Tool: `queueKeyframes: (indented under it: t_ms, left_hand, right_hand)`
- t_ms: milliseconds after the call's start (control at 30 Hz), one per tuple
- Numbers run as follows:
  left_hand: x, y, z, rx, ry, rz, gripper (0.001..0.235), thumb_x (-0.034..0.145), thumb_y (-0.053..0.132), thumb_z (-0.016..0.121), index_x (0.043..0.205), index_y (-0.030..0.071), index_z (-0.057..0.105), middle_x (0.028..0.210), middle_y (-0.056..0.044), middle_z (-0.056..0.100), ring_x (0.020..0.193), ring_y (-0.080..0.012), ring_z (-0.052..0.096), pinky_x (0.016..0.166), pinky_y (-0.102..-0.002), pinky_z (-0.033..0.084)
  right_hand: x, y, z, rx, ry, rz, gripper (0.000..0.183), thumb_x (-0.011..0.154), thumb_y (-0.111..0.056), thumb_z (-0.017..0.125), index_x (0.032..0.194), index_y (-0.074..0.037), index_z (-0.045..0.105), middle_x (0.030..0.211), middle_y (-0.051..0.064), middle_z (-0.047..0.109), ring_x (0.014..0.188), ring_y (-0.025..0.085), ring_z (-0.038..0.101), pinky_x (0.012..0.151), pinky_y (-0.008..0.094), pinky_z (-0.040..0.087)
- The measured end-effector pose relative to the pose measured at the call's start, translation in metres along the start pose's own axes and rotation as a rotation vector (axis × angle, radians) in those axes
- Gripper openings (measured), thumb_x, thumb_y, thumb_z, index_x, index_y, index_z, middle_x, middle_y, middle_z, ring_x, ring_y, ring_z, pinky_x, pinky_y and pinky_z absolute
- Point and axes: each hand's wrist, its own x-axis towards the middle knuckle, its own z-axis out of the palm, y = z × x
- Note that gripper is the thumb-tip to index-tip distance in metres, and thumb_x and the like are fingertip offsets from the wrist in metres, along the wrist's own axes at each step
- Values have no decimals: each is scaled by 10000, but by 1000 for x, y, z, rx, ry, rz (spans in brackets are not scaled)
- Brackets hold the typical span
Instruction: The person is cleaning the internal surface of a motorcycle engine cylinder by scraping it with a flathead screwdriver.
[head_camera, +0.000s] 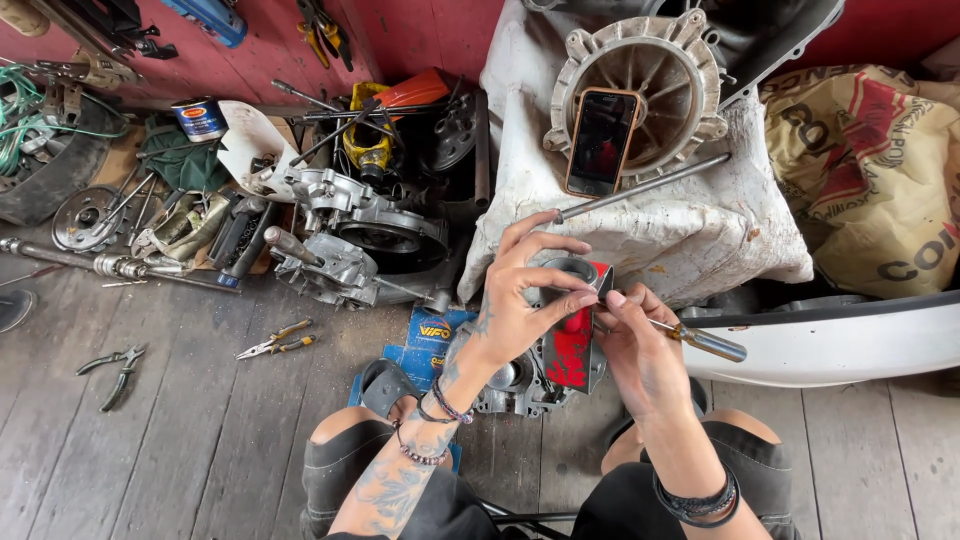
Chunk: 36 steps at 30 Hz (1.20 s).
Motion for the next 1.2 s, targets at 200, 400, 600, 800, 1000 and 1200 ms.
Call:
queueKeyframes:
  t_ms: [200, 400, 600, 800, 1000, 1200]
  left_hand:
    - [2, 1, -1, 43, -116, -31, 106, 806, 301, 842, 857, 233, 779, 1153, 12, 673, 1376, -320, 477, 1164, -492, 364]
    - [8, 13, -11, 133, -145, -97, 172, 788, 376, 842, 779, 222, 766, 1059, 32, 677, 1337, -266, 500, 1120, -477, 373]
    - [9, 6, -13, 50, -201, -143, 169, 805, 370, 830, 785, 214, 768, 1060, 19, 687, 1336, -291, 499, 1130, -483, 372]
    - [10, 3, -16, 32, -266, -120, 160, 860, 330, 781, 848, 170, 774, 1062, -17, 691, 1332, -320, 510, 1128, -486, 379]
    - [13, -2, -25, 80, -186, -127, 198, 949, 314, 689, 836, 170, 762, 1023, -17, 687, 1279, -304, 548, 1094, -458, 421]
    - [10, 9, -21, 65, -124, -263, 439, 1071, 290, 440, 665, 163, 548, 508, -2, 594, 494, -231, 572, 572, -313, 477]
  right_hand:
    - [-7, -7, 20, -49, 26, -7, 224, 968, -21, 685, 835, -82, 516, 748, 13, 584, 715, 144, 734, 736, 312, 573]
    - [-12, -12, 29, -73, 35, 11, 247, 953, -28, 698, 803, -92, 512, 727, -14, 570, 721, 123, 733, 673, 244, 537]
    - [-10, -13, 18, -117, 40, 9, 248, 949, -31, 701, 815, -102, 505, 760, -7, 586, 759, 121, 726, 695, 244, 542]
    - [-17, -21, 33, -109, 42, 7, 223, 947, -39, 705, 839, -99, 520, 810, 38, 635, 853, 190, 747, 705, 263, 524]
    - [-22, -28, 40, -95, 39, -8, 226, 954, -45, 695, 848, -117, 509, 812, 18, 645, 856, 176, 738, 725, 261, 522]
    - [-16, -18, 24, -90, 53, 13, 225, 955, -57, 693, 833, -129, 519, 793, 7, 663, 863, 167, 736, 741, 260, 512]
